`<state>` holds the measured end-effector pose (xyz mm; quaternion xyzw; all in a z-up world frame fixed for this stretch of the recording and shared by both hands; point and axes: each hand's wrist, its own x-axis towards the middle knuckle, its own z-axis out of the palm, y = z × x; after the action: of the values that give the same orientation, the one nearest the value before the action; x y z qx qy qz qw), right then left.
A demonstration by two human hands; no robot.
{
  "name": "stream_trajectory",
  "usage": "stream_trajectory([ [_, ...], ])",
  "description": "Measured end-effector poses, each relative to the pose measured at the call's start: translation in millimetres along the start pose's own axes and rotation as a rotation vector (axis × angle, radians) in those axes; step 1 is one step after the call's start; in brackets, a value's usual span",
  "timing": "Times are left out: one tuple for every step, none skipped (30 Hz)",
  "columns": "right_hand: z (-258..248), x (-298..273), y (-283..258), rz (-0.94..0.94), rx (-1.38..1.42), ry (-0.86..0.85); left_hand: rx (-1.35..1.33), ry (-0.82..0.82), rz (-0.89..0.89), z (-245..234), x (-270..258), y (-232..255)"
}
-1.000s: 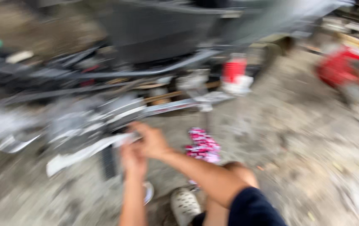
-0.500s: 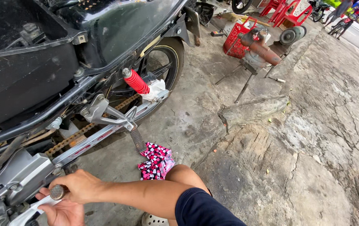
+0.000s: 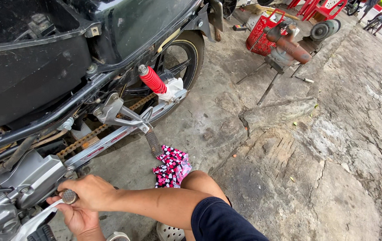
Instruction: The person sits on the ground and wipes the rear shock absorber and engine casing of a motorcycle using a white cloth. They then use a roll of white tape to cover the footpeg and surrounding areas on the motorcycle's frame.
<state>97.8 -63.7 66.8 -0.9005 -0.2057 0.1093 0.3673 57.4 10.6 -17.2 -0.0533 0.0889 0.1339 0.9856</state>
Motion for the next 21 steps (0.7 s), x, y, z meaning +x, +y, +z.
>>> stream_trajectory([
  [-1, -1, -3, 0.043, -0.032, -0.022, -0.028, 0.0, -0.034, -2, -3, 2],
  [-4, -1, -4, 0.043, -0.03, -0.024, -0.027, 0.002, -0.032, -1, -2, 3],
  [-5, -1, -5, 0.03, -0.032, -0.038, 0.011, 0.031, -0.029, -1, -2, 5],
  [-5, -1, -6, 0.017, -0.034, -0.052, 0.05, 0.059, -0.027, 0, -2, 8],
  [-6, -2, -8, 0.016, -0.032, -0.062, 0.05, 0.065, -0.019, -2, -3, 10],
  [-7, -3, -11, 0.02, -0.017, -0.063, 0.134, 0.067, -0.026, -4, -3, 13],
  [-8, -3, -13, 0.021, -0.005, -0.069, 0.216, 0.071, -0.029, -7, -4, 15],
  [-8, -3, -14, 0.017, -0.005, -0.083, 0.212, 0.078, -0.018, -8, -6, 15],
  [-7, -3, -15, 0.03, -0.03, -0.064, 0.242, 0.094, -0.021, -9, -5, 16],
  [-7, -2, -15, 0.043, -0.054, -0.045, 0.272, 0.111, -0.024, -10, -6, 16],
  [-9, -2, -16, 0.042, -0.05, -0.047, 0.276, 0.113, -0.021, -8, -6, 16],
  [-12, -2, -17, 0.038, -0.052, -0.07, 0.271, 0.079, -0.033, -6, -7, 15],
  [-14, -3, -17, 0.036, -0.052, -0.091, 0.267, 0.046, -0.048, -4, -9, 13],
  [-12, -3, -17, 0.038, -0.046, -0.092, 0.273, 0.049, -0.049, -2, -10, 13],
  [-12, -3, -17, 0.02, -0.054, -0.086, 0.323, 0.034, -0.075, 0, -10, 11],
  [-12, -4, -16, 0.003, -0.062, -0.08, 0.374, 0.018, -0.101, 3, -10, 8],
  [-15, -2, -17, 0.006, -0.059, -0.078, 0.377, 0.019, -0.105, 4, -8, 7],
  [-18, -1, -17, 0.04, -0.09, -0.125, 0.299, 0.02, -0.124, 5, -7, 6],
  [-20, 0, -18, 0.07, -0.121, -0.175, 0.221, 0.022, -0.138, 6, -5, 5],
  [-23, -1, -20, 0.07, -0.118, -0.174, 0.224, 0.023, -0.139, 4, -9, 6],
  [-26, -1, -21, 0.053, -0.138, -0.206, 0.464, 0.152, -0.095, 2, -12, 6],
])
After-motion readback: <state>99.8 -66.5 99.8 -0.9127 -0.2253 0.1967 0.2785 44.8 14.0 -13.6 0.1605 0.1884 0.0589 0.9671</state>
